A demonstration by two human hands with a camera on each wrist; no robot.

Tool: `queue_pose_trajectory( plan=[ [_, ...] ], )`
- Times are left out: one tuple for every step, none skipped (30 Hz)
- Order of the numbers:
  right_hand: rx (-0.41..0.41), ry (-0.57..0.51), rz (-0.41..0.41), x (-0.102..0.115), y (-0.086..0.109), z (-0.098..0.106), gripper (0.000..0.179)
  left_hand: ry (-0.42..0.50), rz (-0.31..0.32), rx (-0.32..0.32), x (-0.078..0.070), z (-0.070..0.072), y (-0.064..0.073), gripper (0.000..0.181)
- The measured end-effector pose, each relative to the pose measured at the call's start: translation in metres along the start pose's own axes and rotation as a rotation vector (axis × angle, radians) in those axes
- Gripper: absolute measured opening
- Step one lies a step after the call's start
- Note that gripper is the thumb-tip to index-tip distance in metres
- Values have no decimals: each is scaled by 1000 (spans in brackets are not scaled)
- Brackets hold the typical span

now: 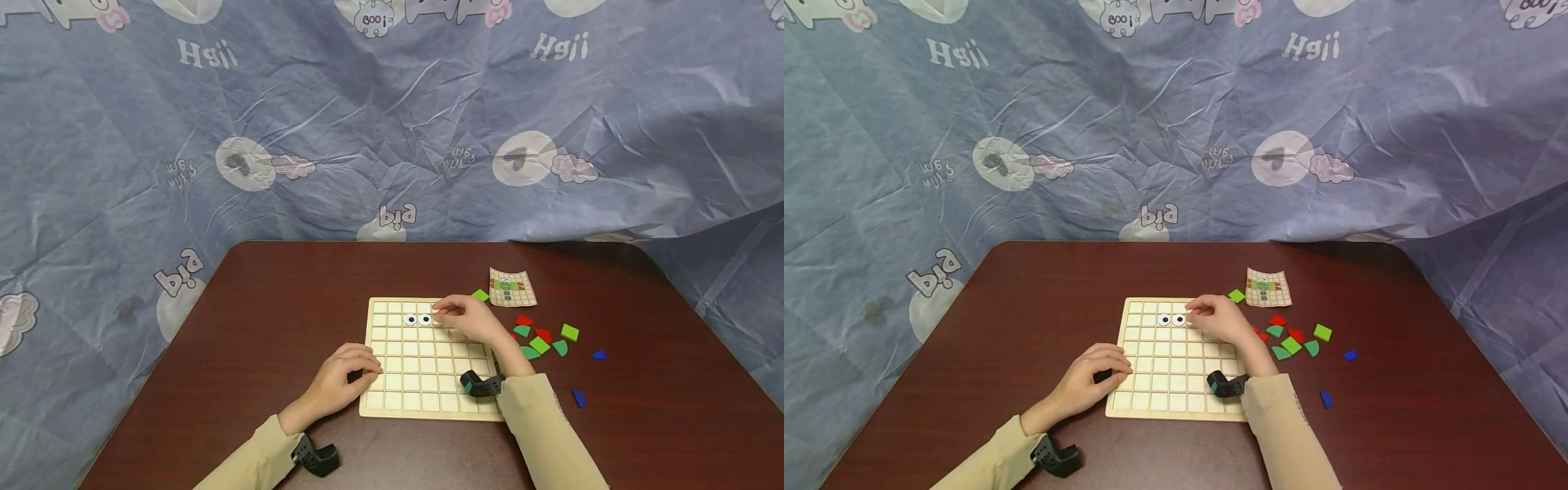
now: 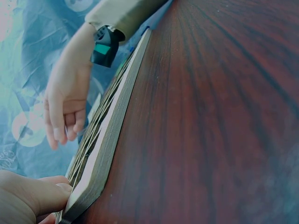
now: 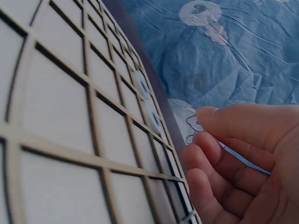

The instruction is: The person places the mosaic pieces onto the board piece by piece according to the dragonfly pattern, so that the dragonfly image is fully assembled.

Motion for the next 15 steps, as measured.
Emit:
queue_pose_trajectory(
  plan=[
    [0,-5,-5,-1,0,3,29,1,1,0,0,0,0,8],
    [3,-14,-8,-1,0,6,31,0,3,1,0,0,0,8],
    [6,-27,-15,-2,0,9,32,0,4,1,0,0,0,8],
    [9,-40,-14,-3,0,12,33,1,4,1,0,0,0,8],
    [9,-56,-20,-4,0,15,34,1,5,1,0,0,0,8],
    [9,-69,-25,-5,0,18,34,2,5,1,0,0,0,8],
    [7,-76,-27,-6,0,21,34,2,6,1,0,0,0,8],
    [8,-76,-23,-7,0,24,35,2,6,1,0,0,0,9],
    [4,-78,-29,-7,1,28,35,3,6,1,0,0,0,9],
    [0,-77,-37,-8,1,32,36,3,7,2,0,0,0,8],
    [-4,-70,-43,-8,2,35,36,2,8,2,0,0,0,8],
    [-7,-64,-45,-8,3,39,37,2,9,3,0,0,0,8],
    [-11,-57,-47,-8,4,43,38,1,9,3,0,0,0,8],
    [-13,-59,-54,-8,6,47,39,1,9,3,0,0,0,8],
    [-20,-63,-68,-7,8,51,39,1,9,3,1,-1,0,9]
  ],
)
Point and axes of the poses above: each hand's wrist, its own y-axis away from the middle knuckle, its own z-axis out of the back of the hand, x = y × z, the point moved 4 cm from there along -y, towards the middle knuckle, and after that the axes turned 12 degrees about -x, right-handed, at the moved point
